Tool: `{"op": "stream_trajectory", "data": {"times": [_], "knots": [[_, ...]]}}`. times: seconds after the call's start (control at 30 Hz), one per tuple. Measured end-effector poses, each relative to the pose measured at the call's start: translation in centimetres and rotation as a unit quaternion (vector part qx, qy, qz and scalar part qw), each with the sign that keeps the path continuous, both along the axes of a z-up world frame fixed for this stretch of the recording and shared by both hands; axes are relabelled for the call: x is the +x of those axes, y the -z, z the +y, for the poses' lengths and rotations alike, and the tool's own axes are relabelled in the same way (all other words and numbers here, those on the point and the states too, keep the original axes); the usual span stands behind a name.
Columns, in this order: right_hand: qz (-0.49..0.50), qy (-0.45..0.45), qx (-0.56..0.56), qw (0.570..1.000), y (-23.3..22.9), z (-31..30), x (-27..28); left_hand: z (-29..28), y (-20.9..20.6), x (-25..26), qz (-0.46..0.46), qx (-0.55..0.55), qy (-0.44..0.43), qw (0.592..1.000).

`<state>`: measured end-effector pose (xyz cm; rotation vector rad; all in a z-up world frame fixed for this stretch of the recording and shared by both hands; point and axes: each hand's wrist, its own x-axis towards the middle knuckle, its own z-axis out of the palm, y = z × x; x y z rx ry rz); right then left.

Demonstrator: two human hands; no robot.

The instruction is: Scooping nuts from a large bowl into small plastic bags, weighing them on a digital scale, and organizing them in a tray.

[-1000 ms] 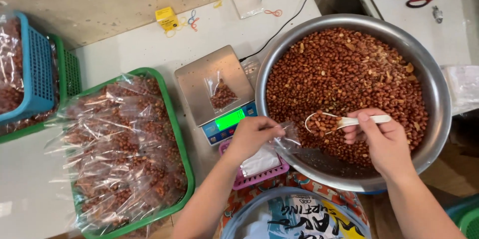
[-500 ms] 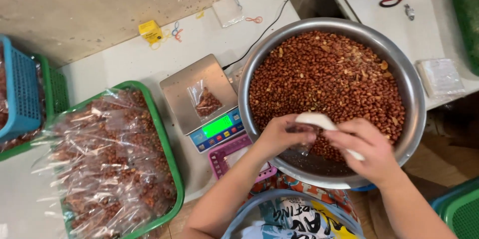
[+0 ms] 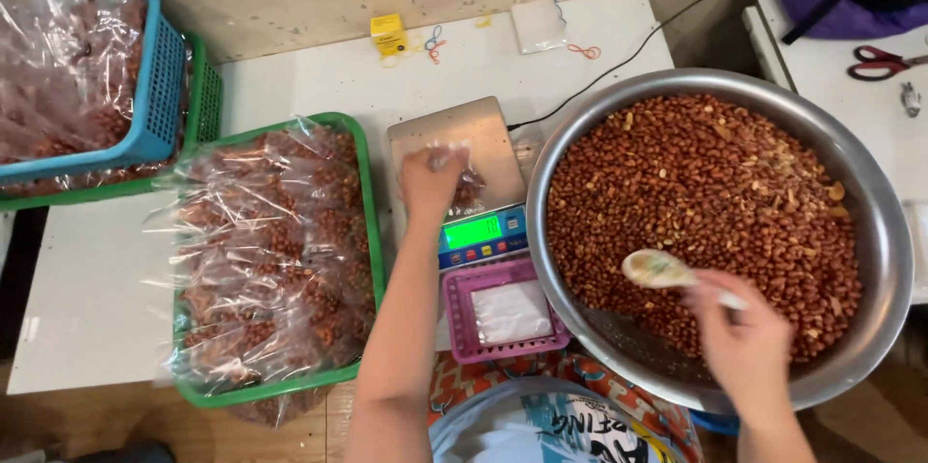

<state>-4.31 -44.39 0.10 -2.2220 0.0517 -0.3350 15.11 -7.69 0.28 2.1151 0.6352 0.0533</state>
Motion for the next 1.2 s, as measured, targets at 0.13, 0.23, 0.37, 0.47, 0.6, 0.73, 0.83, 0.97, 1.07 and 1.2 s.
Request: {"op": "stream_trajectory", "data": {"times": [0.13, 0.23, 0.37, 0.47, 0.6, 0.73, 0.83, 0.97, 1.07, 1.2], "knots": [[0.339, -0.028, -0.154, 0.928, 0.3, 2.8, 1.5, 1.5, 0.7, 0.2, -0.223, 0.079, 0.028, 0.971], [0.305, -0.049, -0.107, 0.945, 1.4, 3.2, 1.8, 0.9, -2.2, -1.4, -0.372, 0.094, 0.060, 0.921], [0.274, -0.018, -0.077, 0.959, 1.9, 3.1, 1.7, -1.6, -5.3, -4.1, -0.393, -0.132, 0.101, 0.904], [0.245, 0.002, -0.038, 0.969, 1.4, 3.2, 1.3, -4.2, -3.5, -5.5, -0.374, -0.244, 0.147, 0.882], [0.221, 0.023, -0.001, 0.975, 0.4, 3.0, 0.9, -8.5, -1.8, -8.2, -0.204, -0.569, 0.106, 0.789], [0.179, 0.038, -0.012, 0.983, -0.1, 1.1, 0.6, -10.0, -2.5, -10.6, -0.147, -0.586, 0.176, 0.778], [0.218, 0.027, -0.013, 0.975, -1.3, -0.3, 0.4, -9.8, -0.9, -10.3, -0.059, -0.430, 0.290, 0.853], [0.158, 0.065, 0.078, 0.982, -2.7, -1.8, -0.3, -11.3, -2.5, -10.8, -0.006, -0.452, 0.326, 0.830], [0.080, 0.072, 0.106, 0.989, -4.7, -2.1, -0.7, -12.6, -4.7, -11.5, 0.091, -0.339, 0.366, 0.862], [-0.035, 0.086, 0.148, 0.985, -8.0, -0.9, -0.7, -14.1, -3.0, -12.2, 0.084, -0.224, 0.449, 0.861]]}}
